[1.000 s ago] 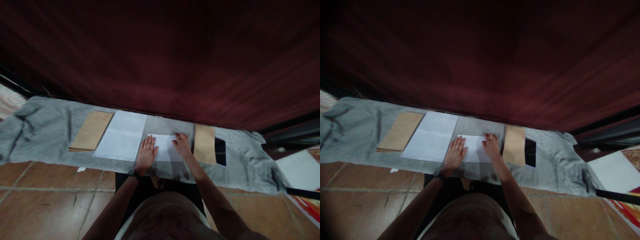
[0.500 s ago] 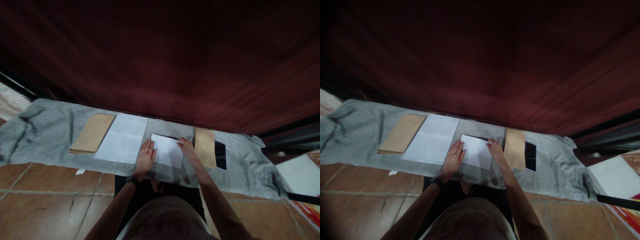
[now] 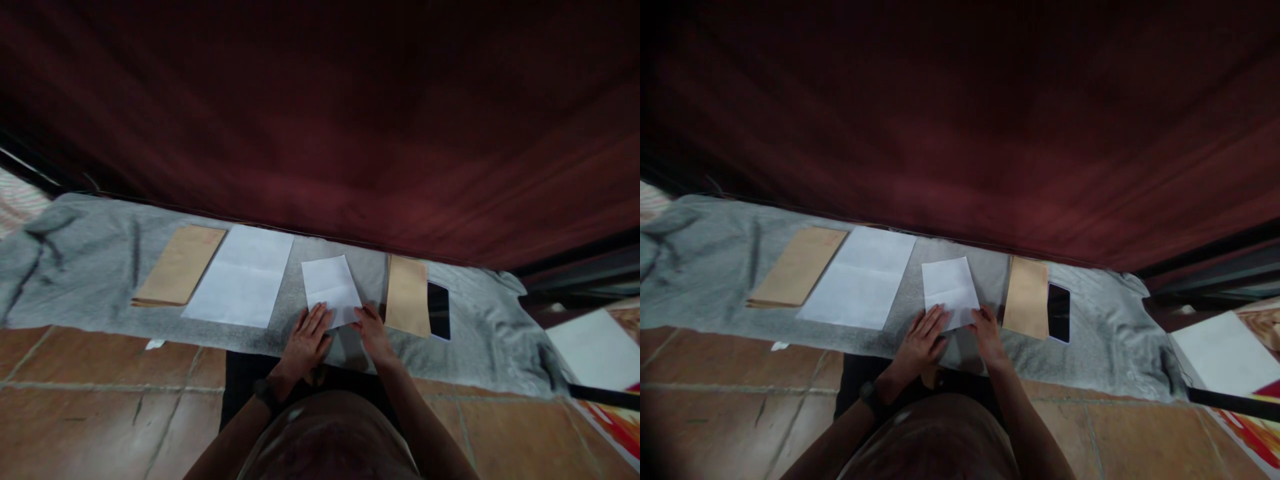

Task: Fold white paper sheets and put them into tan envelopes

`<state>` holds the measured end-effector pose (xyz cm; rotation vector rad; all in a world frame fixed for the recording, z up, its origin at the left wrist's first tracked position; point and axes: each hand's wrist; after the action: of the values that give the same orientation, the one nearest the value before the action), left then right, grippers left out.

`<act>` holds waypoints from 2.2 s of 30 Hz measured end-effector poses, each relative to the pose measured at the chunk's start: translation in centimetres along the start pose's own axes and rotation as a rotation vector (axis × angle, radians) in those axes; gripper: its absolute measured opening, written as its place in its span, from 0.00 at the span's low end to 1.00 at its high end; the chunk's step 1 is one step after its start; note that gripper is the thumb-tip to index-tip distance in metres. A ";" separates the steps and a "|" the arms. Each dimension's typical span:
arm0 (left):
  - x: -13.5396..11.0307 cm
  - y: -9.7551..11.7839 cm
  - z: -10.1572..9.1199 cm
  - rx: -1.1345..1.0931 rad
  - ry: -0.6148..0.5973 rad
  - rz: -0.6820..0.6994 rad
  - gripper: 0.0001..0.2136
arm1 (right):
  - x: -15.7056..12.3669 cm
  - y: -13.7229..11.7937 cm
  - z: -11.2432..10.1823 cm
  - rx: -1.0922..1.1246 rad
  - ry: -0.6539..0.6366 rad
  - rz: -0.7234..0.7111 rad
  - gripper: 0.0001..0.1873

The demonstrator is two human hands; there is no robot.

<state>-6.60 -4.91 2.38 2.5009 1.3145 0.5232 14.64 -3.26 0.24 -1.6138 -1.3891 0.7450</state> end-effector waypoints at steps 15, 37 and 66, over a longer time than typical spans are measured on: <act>-1.1 -3.0 -0.6 -0.112 -0.076 -0.029 0.30 | -0.8 -0.5 -1.3 0.343 -0.071 0.499 0.19; 7.4 -2.5 -7.4 -1.157 0.542 -0.679 0.10 | 0.6 -3.2 -4.0 0.189 -0.061 0.165 0.11; -3.0 -4.0 -2.3 -0.442 -0.048 -0.048 0.13 | -2.9 0.8 -4.6 -0.331 -0.342 -0.282 0.23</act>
<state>-12.15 -5.05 2.30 2.1018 1.0953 0.6565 18.40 -7.14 1.39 -1.5325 -2.0270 0.6676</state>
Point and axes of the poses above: each hand's wrist, its own x-axis towards the middle knuckle, its own z-axis out of the palm, y = z × x, and after that the axes turned 3 degrees about -x, right-handed
